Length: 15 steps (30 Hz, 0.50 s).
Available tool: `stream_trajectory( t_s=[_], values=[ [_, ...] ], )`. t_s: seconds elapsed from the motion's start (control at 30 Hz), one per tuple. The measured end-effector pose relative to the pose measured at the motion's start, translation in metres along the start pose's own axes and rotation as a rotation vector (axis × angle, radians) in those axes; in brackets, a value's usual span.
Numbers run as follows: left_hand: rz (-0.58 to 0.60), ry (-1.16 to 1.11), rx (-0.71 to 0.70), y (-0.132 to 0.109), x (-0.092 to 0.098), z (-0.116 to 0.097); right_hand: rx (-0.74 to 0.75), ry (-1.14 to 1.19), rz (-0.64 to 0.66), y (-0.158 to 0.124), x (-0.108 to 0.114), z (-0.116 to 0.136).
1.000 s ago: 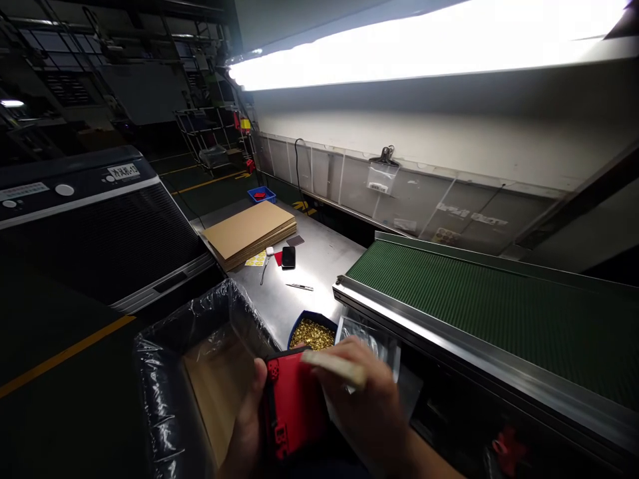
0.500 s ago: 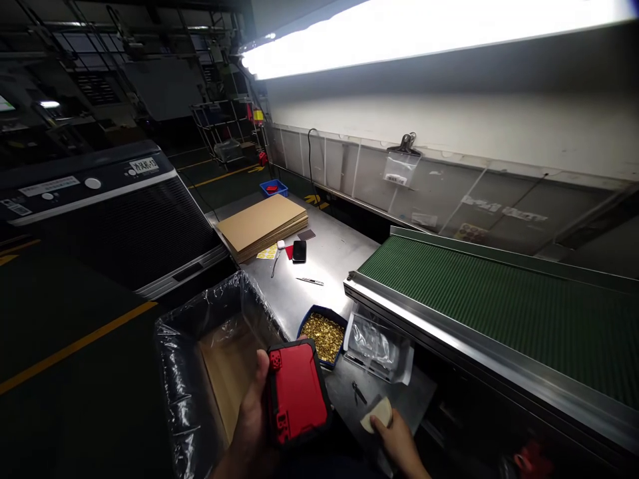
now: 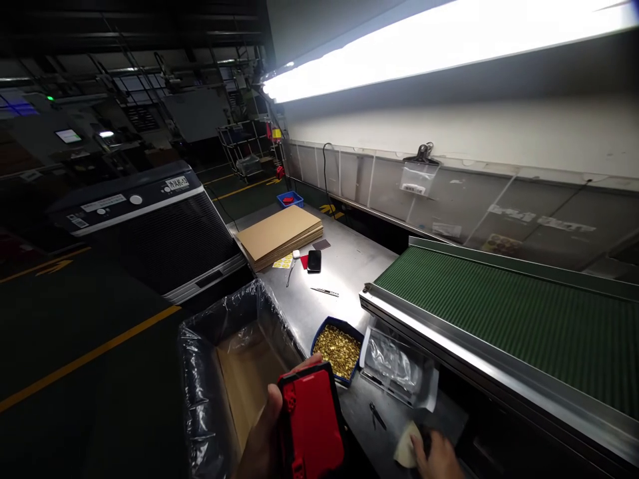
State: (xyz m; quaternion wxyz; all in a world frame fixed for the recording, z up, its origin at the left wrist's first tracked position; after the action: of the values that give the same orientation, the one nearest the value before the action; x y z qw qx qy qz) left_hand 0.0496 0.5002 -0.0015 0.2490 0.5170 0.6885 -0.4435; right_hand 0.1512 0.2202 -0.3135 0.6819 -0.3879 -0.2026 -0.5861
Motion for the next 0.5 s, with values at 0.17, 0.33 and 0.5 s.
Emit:
stream_trajectory(
  t_s=[0.17,0.33,0.5],
  values=[
    [-0.017,0.352,-0.191,-0.001,-0.001,-0.015,0.073,0.444,0.184,-0.033,0.034,0.151],
    [-0.061,0.807,-0.402,-0.004,-0.006,-0.031,0.450,0.681,0.437,-0.102,0.122,0.322],
    [-0.040,1.016,-0.552,-0.009,-0.004,-0.039,0.542,0.675,0.540,-0.119,0.141,0.350]
  ],
)
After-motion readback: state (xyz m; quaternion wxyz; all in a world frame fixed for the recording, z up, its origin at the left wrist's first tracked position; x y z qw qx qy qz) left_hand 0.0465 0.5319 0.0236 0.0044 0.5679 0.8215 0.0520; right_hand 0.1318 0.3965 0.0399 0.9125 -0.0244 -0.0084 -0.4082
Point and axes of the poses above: each hand's wrist, its own y-axis towards the middle knuckle, its own x-axis out of the back of the hand, z = x × y, the point moved 8 cm from there along y, towards the middle knuckle, and after that the axes turned 4 degrees about -y, right-handed, at the moved point
